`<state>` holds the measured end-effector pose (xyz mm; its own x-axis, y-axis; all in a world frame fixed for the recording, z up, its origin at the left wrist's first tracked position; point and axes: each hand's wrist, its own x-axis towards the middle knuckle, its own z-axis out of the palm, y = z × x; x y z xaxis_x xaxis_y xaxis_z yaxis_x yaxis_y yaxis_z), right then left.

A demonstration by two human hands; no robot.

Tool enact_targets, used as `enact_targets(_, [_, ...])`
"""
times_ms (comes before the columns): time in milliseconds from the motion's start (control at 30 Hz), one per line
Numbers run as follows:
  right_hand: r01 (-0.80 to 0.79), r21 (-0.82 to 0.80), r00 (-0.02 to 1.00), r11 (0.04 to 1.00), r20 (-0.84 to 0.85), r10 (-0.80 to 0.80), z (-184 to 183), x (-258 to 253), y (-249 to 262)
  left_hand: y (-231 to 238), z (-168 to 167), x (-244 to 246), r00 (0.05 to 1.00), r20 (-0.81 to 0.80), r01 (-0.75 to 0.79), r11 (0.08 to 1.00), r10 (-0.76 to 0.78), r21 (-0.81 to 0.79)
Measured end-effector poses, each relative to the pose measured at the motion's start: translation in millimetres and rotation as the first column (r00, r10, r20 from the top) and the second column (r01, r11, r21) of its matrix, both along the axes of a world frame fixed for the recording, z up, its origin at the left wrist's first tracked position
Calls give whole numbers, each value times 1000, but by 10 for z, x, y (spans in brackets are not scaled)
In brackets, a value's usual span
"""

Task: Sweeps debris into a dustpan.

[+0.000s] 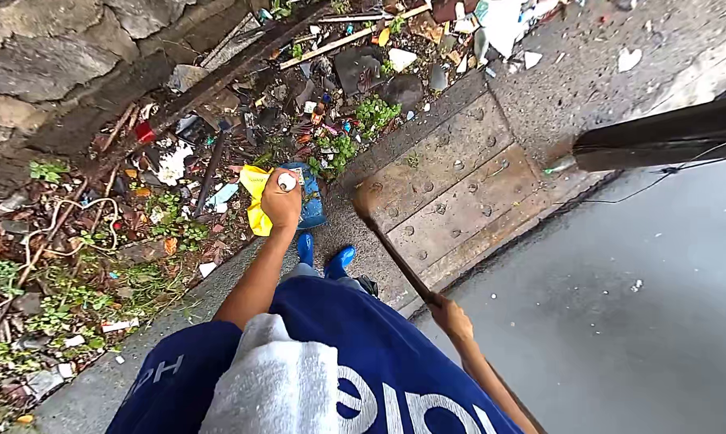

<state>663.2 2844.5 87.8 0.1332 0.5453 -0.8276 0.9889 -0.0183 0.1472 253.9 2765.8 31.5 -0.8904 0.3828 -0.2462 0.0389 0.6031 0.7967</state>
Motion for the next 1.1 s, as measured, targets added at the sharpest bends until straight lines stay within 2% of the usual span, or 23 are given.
enact_targets(133, [118,46,975,992,-196,-107,519,508,116,30,15,-3,1000,5,-8,1000,8,28])
enact_targets(233, [96,145,986,985,-147,-74,797,537,42,21,-26,-5,1000,1,-10,1000,10,23])
enact_targets(267, [69,179,991,981,-124,-47,757,456,-17,32,-9,-11,1000,0,-8,1000,8,14])
enact_targets(333, [1,188,999,982,-53,9,449,174,-103,57,33,-31,1000,0,-14,1000,14,-9])
enact_targets(400, [-24,93,999,995,-29,27,38,-79,7,71,14,-75,999,3,-45,999,45,-11])
enact_targets(467, [-40,-46,997,998,-61,37,-28,-149,174,-19,10,-184,996,14,-85,996,85,5])
enact_targets(500, [-36,-53,993,998,-117,29,44,-132,310,-74,15,-373,995,-13,-101,993,102,53])
enact_targets(600, [16,31,956,999,-292,-6,603,50,754,-444,44,-925,979,-90,-155,956,183,251])
enact_targets(667, [-44,138,934,989,-345,90,910,-11,1060,-595,199,-1162,957,-91,-227,907,275,354])
enact_targets(767, [-225,268,921,937,-254,294,1139,-571,1465,-641,427,-1271,930,-25,-311,824,366,474])
enact_targets(833, [-300,279,925,912,-149,349,988,-1121,1665,-580,521,-1241,907,17,-365,764,421,532])
enact_targets(900, [-312,274,938,910,-65,341,634,-1674,1745,-461,479,-1165,913,26,-344,736,406,582])
enact_targets(967, [-316,269,942,910,-23,335,221,-2121,1696,-322,352,-995,952,-3,-248,776,306,580])
enact_targets(1033, [-420,188,906,888,27,422,-71,-2359,1550,-177,137,-832,971,-38,-180,826,237,535])
enact_targets(1100, [-531,111,846,840,8,533,12,-2345,1465,-63,-122,-791,975,-79,-142,851,209,506])
